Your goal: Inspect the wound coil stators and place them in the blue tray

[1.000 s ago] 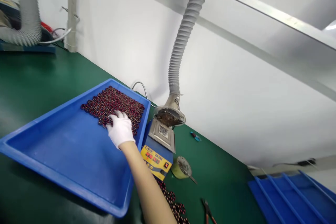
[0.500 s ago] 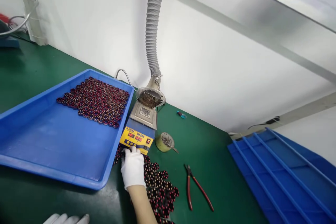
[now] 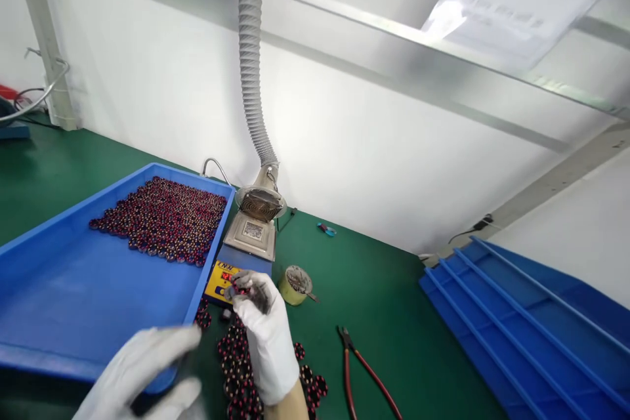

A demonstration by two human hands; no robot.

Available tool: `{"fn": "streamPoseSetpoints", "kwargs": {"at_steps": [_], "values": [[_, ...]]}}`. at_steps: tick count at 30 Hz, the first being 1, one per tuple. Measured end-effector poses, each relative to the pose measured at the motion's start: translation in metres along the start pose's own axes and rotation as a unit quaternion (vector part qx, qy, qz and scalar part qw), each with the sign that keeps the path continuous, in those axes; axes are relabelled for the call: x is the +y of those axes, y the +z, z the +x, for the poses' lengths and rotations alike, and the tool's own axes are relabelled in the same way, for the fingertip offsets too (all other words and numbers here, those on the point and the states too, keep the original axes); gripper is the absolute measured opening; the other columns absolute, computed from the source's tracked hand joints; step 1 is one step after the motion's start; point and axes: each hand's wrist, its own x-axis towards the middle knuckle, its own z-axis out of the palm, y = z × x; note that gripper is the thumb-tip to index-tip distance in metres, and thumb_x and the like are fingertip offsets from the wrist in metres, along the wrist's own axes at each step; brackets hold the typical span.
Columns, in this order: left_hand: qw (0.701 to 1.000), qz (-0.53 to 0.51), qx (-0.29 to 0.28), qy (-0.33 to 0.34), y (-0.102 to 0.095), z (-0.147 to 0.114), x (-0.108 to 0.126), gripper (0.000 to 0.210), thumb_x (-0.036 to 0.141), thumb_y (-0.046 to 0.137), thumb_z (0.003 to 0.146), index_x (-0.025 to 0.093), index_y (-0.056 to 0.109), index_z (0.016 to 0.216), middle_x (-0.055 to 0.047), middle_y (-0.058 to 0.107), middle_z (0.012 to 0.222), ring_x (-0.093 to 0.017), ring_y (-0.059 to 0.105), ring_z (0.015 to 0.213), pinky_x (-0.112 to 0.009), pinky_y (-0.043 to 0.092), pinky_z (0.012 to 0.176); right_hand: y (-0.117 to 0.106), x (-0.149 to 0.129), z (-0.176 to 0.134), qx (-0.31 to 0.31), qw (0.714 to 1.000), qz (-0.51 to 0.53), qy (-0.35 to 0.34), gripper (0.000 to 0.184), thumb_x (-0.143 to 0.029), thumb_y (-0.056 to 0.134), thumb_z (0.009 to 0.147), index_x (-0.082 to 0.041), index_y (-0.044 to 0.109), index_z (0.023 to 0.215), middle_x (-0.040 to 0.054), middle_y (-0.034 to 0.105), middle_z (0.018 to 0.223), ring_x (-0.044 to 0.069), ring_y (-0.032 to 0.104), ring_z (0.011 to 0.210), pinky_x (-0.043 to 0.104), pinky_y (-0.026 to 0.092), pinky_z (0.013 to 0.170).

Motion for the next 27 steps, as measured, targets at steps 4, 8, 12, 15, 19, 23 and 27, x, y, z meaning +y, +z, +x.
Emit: {"fn": "streamPoseSetpoints", "kwargs": {"at_steps": [4,8,12,15,19,23,27], "values": [[0.999,0.022,0.012,0.022,-0.004,0.065,0.015,0.034,0.027,0.038,0.091,0.018,0.041,0.124,-0.008,0.055,0.115,-0.022,0.055,0.1,-0.034,0.05,0.08,0.01,-0.034,-0.003,-0.007,0.997,0.001,-0.074,0.02,-0.028,0.074,0.059,-0.022,0.063,0.074,0.0018,0.063,0.074,0.017,0.058,0.069,0.029,0.049,0.064],[0.993,-0.116,-0.011,0.025,-0.001,0.08,0.015,0.028,0.02,0.041,0.087,0.026,0.045,0.115,0.0,0.059,0.106,-0.016,0.056,0.094,-0.029,0.049,0.079,0.005,-0.035,0.0,0.028,0.992,0.009,-0.123,0.028,-0.029,0.077,0.053,-0.023,0.063,0.077,0.0009,0.062,0.069,0.016,0.057,0.062,0.028,0.048,0.058],[0.983,-0.181,-0.023,0.034,0.002,0.082,0.007,0.026,0.02,0.041,0.085,0.029,0.046,0.109,0.003,0.061,0.098,-0.013,0.057,0.086,-0.025,0.048,0.074,-0.005,-0.041,0.005,-0.047,0.993,-0.005,-0.108,0.026,-0.038,0.077,0.055,-0.022,0.066,0.072,0.0045,0.063,0.073,0.02,0.058,0.067,0.033,0.048,0.063],[0.979,-0.189,-0.048,0.059,0.003,0.084,0.002,0.026,0.018,0.04,0.085,0.029,0.045,0.109,0.004,0.06,0.098,-0.013,0.056,0.088,-0.025,0.047,0.075,-0.004,-0.044,0.008,-0.054,0.994,0.0,-0.098,0.022,-0.042,0.075,0.058,-0.022,0.067,0.063,0.0036,0.06,0.066,0.018,0.055,0.063,0.032,0.047,0.061],[0.982,-0.136,-0.054,0.117,0.003,0.086,-0.004,0.022,0.02,0.035,0.092,0.02,0.046,0.111,-0.003,0.058,0.103,-0.016,0.054,0.091,-0.029,0.047,0.077,0.003,-0.039,0.011,0.0,0.991,0.125,-0.052,0.023,-0.043,0.072,0.063,-0.022,0.063,0.057,0.0004,0.053,0.061,0.014,0.05,0.058,0.028,0.046,0.058],[0.989,-0.033,0.024,0.145,0.001,0.082,-0.01,0.024,0.02,0.037,0.093,0.014,0.048,0.113,-0.007,0.058,0.105,-0.02,0.053,0.094,-0.034,0.046,0.078,0.01,-0.028,0.01,0.072,0.967,0.242,-0.03,0.016,-0.04,0.071,0.065,-0.026,0.066,0.07,-0.0007,0.06,0.068,0.013,0.056,0.064,0.026,0.049,0.064],[0.986,0.048,0.071,0.144,-0.002,0.08,-0.014,0.026,0.017,0.041,0.09,0.011,0.05,0.114,-0.009,0.056,0.111,-0.023,0.049,0.102,-0.039,0.04,0.084,0.019,-0.013,0.005,0.052,0.988,0.141,-0.044,0.018,-0.035,0.071,0.067,-0.024,0.069,0.082,0.0042,0.07,0.084,0.019,0.063,0.078,0.032,0.05,0.076]]}}
